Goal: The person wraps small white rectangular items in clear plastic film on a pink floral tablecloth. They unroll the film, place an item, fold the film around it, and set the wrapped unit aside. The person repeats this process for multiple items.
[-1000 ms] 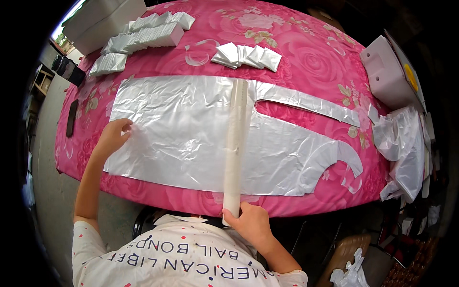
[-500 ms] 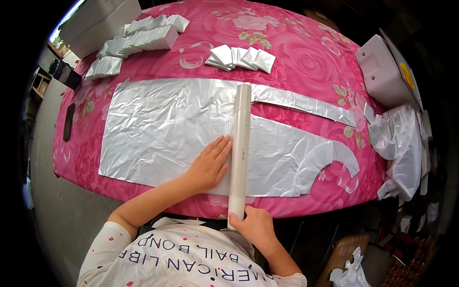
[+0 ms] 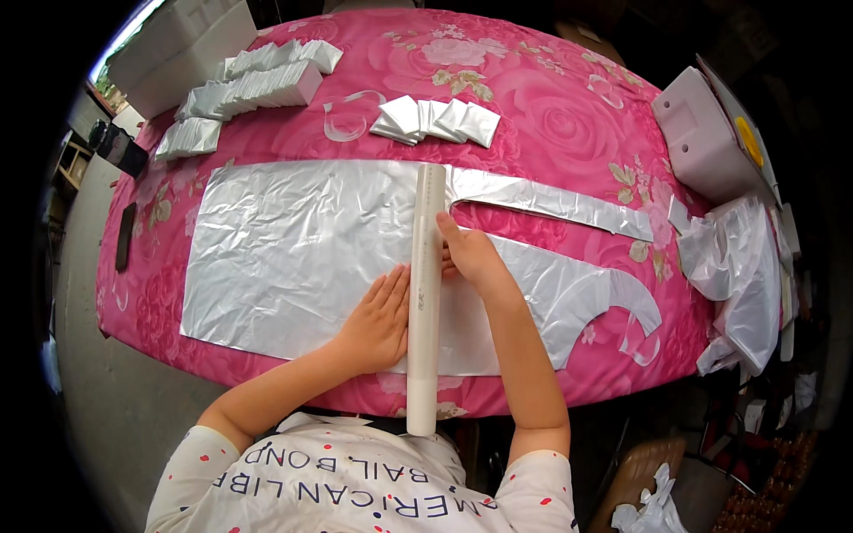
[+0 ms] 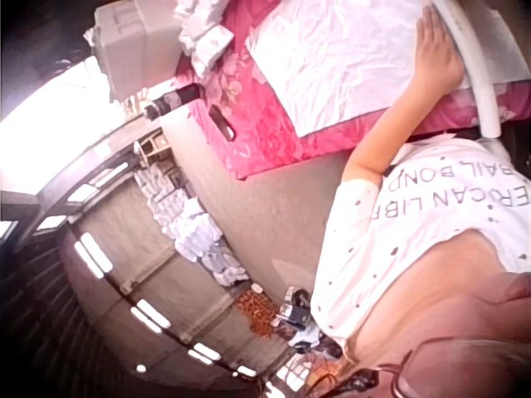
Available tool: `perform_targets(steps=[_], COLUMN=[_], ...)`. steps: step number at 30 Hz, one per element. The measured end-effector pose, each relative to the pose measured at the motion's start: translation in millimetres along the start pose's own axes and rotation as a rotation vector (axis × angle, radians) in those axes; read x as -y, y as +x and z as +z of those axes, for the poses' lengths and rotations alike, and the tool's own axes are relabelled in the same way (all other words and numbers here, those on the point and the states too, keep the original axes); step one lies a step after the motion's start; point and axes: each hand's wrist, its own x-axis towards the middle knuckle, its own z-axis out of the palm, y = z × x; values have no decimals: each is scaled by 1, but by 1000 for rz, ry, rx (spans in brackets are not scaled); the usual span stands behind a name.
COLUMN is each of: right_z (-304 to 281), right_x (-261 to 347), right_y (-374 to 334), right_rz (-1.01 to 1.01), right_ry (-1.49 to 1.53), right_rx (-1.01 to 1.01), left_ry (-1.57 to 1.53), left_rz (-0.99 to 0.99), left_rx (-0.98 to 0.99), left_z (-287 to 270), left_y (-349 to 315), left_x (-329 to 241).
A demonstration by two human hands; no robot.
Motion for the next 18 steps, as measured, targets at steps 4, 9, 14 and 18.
perform_targets(steps=[4,9,14,18], right_z=[-5,-68,-106,-14], right_x=[3,-4,44,81], right_y=[67,88,36,3], right_rz=[32,-430,-653,-836], right_ry=[752,1226,1095,544], right_rx=[-73,24,-205,-125], left_ry=[39,17,-6,-47], left_rz=[4,12,1,-3], left_rx=[13,20,-9,-55], left_z=[2,-2,-1,1], left_y=[0,-1,-3,-3], left_x=[1,0,0,-1])
